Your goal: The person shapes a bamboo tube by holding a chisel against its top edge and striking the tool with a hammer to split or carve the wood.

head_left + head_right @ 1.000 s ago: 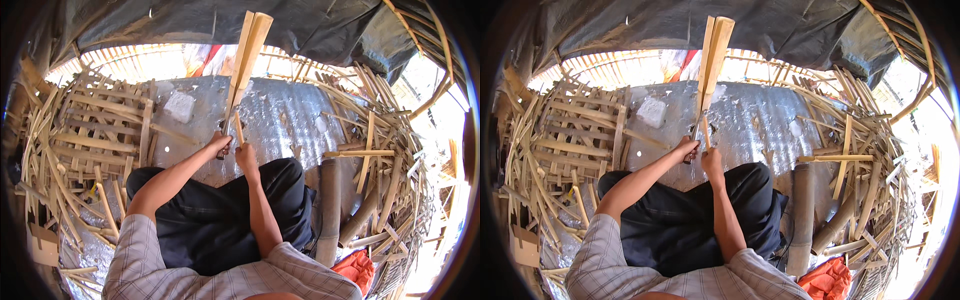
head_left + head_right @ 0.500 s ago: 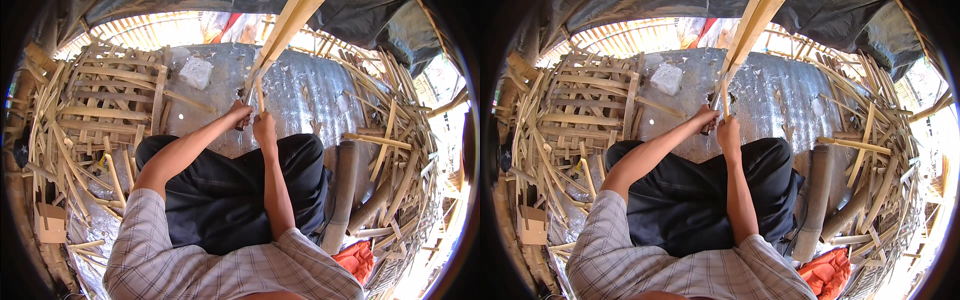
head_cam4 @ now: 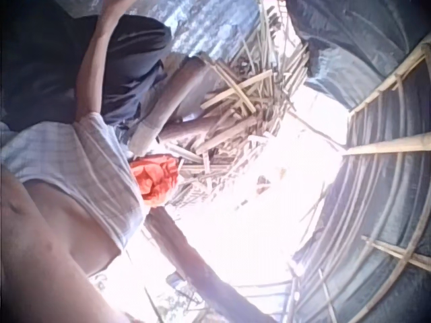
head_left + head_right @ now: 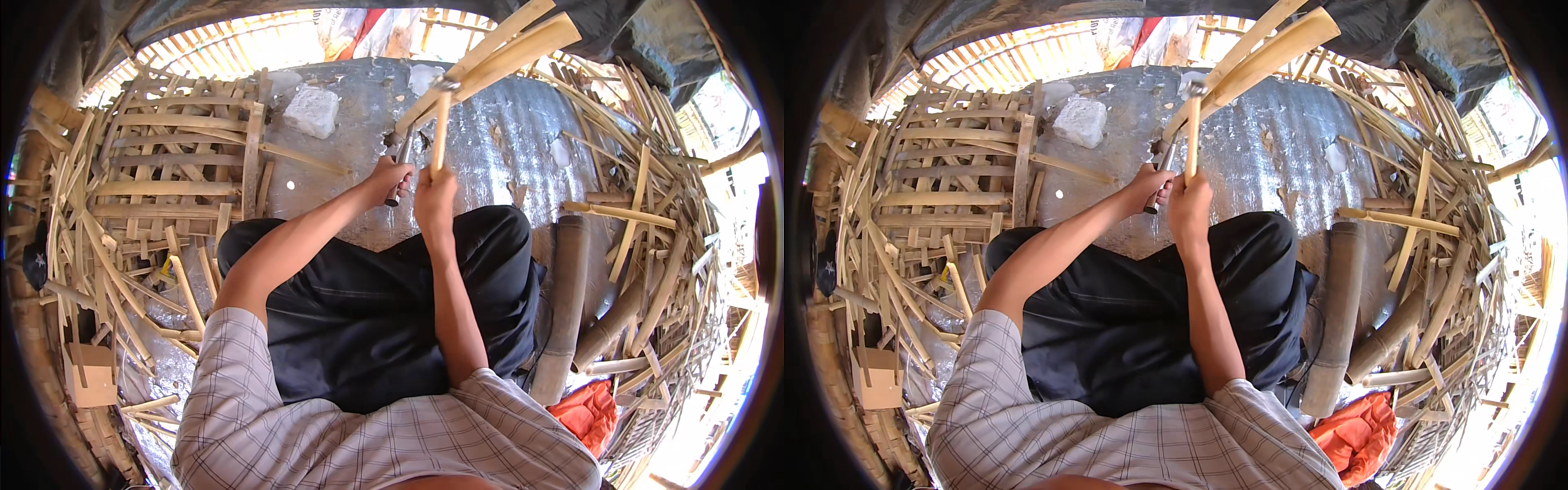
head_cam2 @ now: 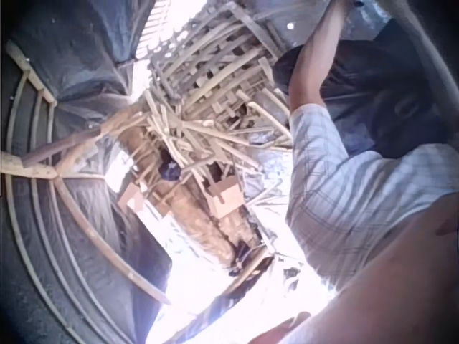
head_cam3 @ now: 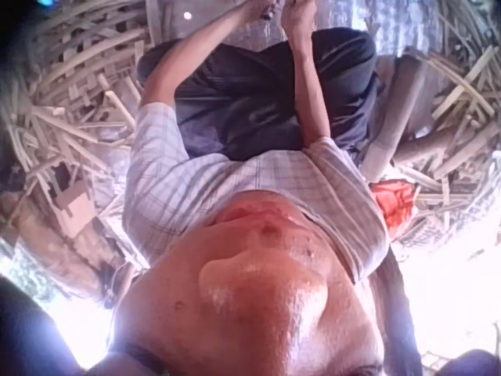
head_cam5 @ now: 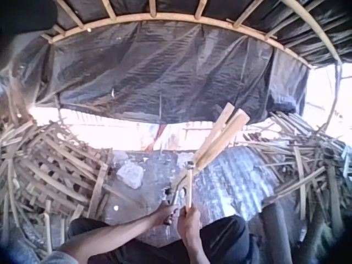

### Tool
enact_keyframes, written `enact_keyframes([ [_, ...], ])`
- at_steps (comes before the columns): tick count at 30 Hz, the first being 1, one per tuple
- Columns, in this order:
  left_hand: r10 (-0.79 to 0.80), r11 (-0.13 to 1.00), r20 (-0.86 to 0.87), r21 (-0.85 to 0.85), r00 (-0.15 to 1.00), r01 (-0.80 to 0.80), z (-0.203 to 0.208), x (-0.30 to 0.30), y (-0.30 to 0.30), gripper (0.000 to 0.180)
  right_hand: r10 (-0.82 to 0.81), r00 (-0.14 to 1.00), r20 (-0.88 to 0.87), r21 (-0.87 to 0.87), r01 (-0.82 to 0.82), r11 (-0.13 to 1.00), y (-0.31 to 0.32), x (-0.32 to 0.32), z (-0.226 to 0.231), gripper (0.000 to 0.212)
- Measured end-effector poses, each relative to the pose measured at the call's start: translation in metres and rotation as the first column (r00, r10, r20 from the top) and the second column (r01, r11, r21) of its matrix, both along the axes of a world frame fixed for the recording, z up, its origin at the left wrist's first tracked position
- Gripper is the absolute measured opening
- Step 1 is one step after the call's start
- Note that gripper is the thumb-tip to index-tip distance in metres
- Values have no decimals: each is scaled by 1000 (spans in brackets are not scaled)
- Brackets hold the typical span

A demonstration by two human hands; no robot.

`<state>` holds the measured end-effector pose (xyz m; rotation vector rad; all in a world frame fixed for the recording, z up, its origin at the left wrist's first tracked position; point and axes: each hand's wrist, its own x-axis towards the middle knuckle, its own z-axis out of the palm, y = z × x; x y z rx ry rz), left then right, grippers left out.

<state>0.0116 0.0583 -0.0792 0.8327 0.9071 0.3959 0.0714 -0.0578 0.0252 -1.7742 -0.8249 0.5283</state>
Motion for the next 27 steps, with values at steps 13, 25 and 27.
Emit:
enact_keyframes([
  [13,-27,999,-63,16,998,28,-17,1,-10,12,180,976,123,-25,-178,984,-5,6,22,19],
  [25,-55,995,-154,76,987,68,9,-5,-31,13,91,982,167,-169,-62,984,-5,34,-69,27],
  [27,-21,998,-140,60,990,29,20,-7,-38,12,116,981,156,-110,-100,989,-2,32,-53,27],
])
